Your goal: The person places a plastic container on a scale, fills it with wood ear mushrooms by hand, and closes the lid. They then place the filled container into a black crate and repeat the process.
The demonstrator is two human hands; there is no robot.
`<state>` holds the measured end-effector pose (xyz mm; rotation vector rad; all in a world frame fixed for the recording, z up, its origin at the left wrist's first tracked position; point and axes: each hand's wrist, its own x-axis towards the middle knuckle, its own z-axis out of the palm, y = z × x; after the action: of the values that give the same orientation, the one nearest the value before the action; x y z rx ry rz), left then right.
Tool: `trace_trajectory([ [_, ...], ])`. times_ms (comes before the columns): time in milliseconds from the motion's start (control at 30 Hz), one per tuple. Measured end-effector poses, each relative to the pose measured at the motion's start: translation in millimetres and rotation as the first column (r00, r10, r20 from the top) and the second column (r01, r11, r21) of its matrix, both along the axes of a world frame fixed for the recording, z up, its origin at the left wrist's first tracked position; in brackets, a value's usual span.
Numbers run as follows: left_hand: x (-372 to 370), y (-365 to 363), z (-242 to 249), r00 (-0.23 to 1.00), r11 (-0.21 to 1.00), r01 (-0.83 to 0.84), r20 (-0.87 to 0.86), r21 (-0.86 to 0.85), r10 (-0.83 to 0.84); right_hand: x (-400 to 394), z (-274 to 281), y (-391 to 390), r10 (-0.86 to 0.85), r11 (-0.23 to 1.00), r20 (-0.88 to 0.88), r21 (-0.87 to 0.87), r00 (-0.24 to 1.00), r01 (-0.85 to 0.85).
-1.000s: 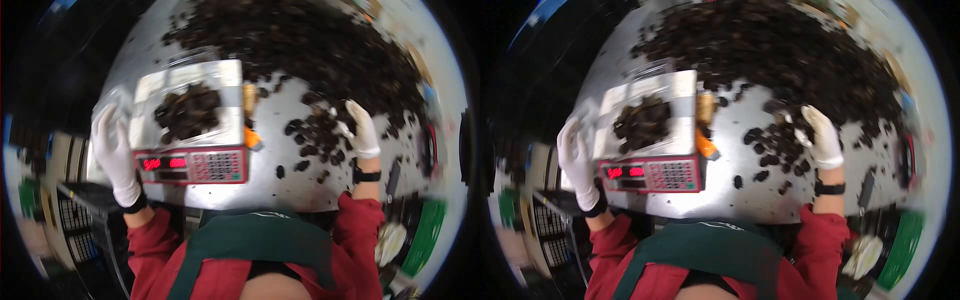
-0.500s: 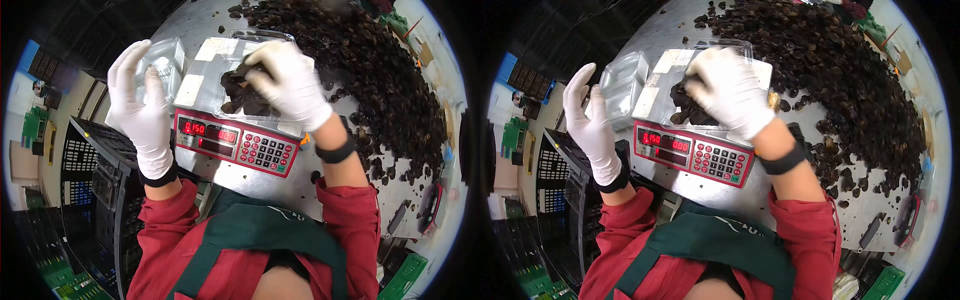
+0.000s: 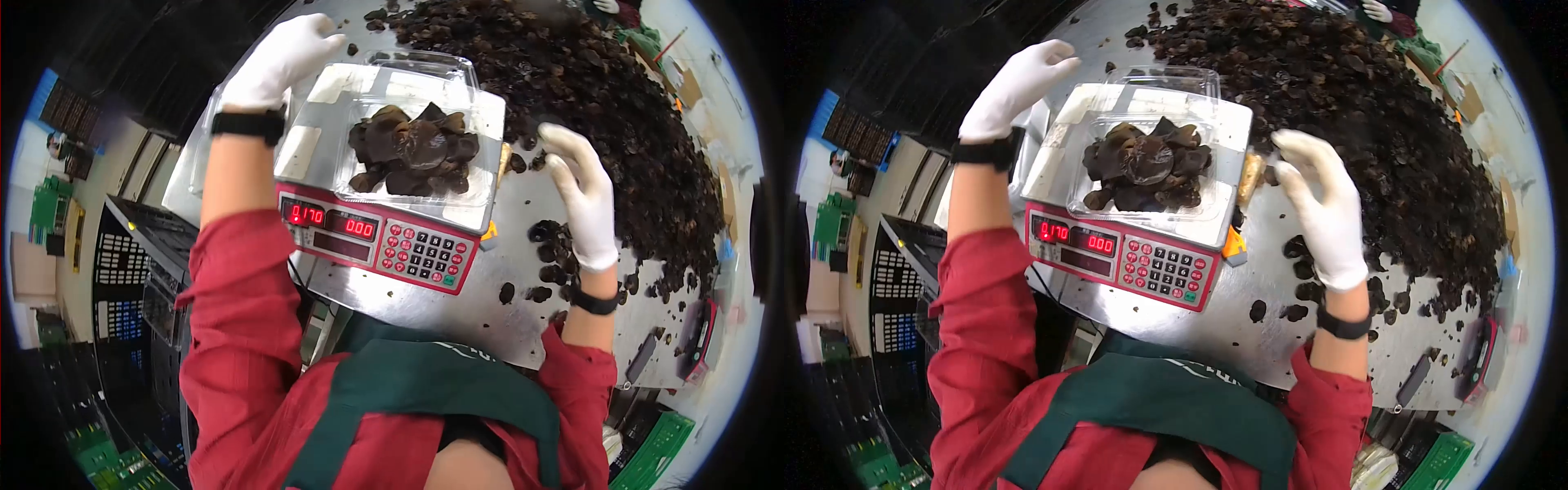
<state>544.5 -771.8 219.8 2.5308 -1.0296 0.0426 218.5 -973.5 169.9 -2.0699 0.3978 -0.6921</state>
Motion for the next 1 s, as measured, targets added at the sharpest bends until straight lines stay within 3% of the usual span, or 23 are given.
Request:
trace_trajectory([
  [133, 31, -34, -41, 0.998, 0.997, 0.047, -0.031, 0.058, -0.045, -42, -27, -11, -0.081, 0.989, -0.101, 0.117, 0.992, 0.093],
  [200, 32, -48, -59, 0.985, 0.995, 0.035, -0.169, 0.090, -0.019, -49, -30, -7, -0.086, 0.983, -0.135, 0.148, 0.987, 0.106],
  [267, 37, -47, -81, 0.996, 0.997, 0.069, -0.050, 0.027, -0.067, -47, -31, -3, -0.077, 0.977, -0.147, 0.188, 0.986, 0.104],
  [300, 39, -47, -85, 0.989, 0.999, 0.033, -0.145, -0.004, -0.034, -45, -34, -2, -0.053, 0.976, -0.125, 0.204, 0.991, 0.078],
  [400, 16, -26, -70, 0.965, 0.914, -0.119, -0.263, -0.388, 0.014, -36, -34, 3, -0.004, 0.980, -0.101, 0.196, 0.995, 0.024],
  [467, -27, -5, -47, 0.973, 0.826, -0.093, -0.227, -0.557, -0.043, -27, -36, 6, 0.020, 0.978, -0.046, 0.208, 0.999, -0.009],
  [533, -66, 18, -43, 0.983, 0.737, 0.052, -0.095, -0.674, -0.157, -18, -33, 11, 0.073, 0.949, -0.060, 0.310, 0.996, -0.051],
  [600, -116, 41, -30, 0.984, 0.730, 0.051, -0.091, -0.681, -0.154, -10, -36, 14, 0.124, 0.940, -0.014, 0.321, 0.992, -0.113],
  [633, -126, 56, -32, 0.987, 0.787, 0.107, -0.027, -0.608, -0.156, -7, -32, 16, 0.116, 0.941, -0.011, 0.321, 0.993, -0.106],
  [667, -133, 69, -37, 0.986, 0.835, 0.159, 0.037, -0.526, -0.164, -5, -26, 18, 0.202, 0.887, -0.057, 0.435, 0.978, -0.157],
  [733, -152, 85, -51, 0.969, 0.850, 0.096, -0.145, -0.518, -0.198, 3, -30, 19, 0.337, 0.768, -0.079, 0.599, 0.938, -0.226],
  [767, -155, 90, -62, 0.976, 0.887, 0.127, -0.104, -0.443, -0.191, 6, -36, 21, 0.384, 0.728, -0.065, 0.635, 0.921, -0.259],
  [800, -161, 90, -65, 0.964, 0.878, 0.048, -0.207, -0.477, -0.166, 9, -41, 23, 0.430, 0.685, -0.048, 0.668, 0.902, -0.291],
  [900, -161, 91, -77, 0.974, 0.864, -0.063, -0.219, -0.500, -0.055, 15, -42, 25, 0.451, 0.657, -0.041, 0.692, 0.891, -0.300],
  [933, -158, 92, -75, 0.858, 0.854, -0.146, -0.493, -0.499, -0.141, 16, -39, 25, 0.457, 0.626, -0.028, 0.721, 0.889, -0.298],
  [967, -157, 93, -74, 0.660, 0.851, -0.228, -0.718, -0.473, -0.223, 18, -36, 24, 0.462, 0.601, -0.022, 0.743, 0.887, -0.295],
  [1000, -156, 92, -74, 0.659, 0.849, -0.232, -0.719, -0.475, -0.222, 20, -36, 24, 0.466, 0.602, -0.025, 0.742, 0.885, -0.296],
])
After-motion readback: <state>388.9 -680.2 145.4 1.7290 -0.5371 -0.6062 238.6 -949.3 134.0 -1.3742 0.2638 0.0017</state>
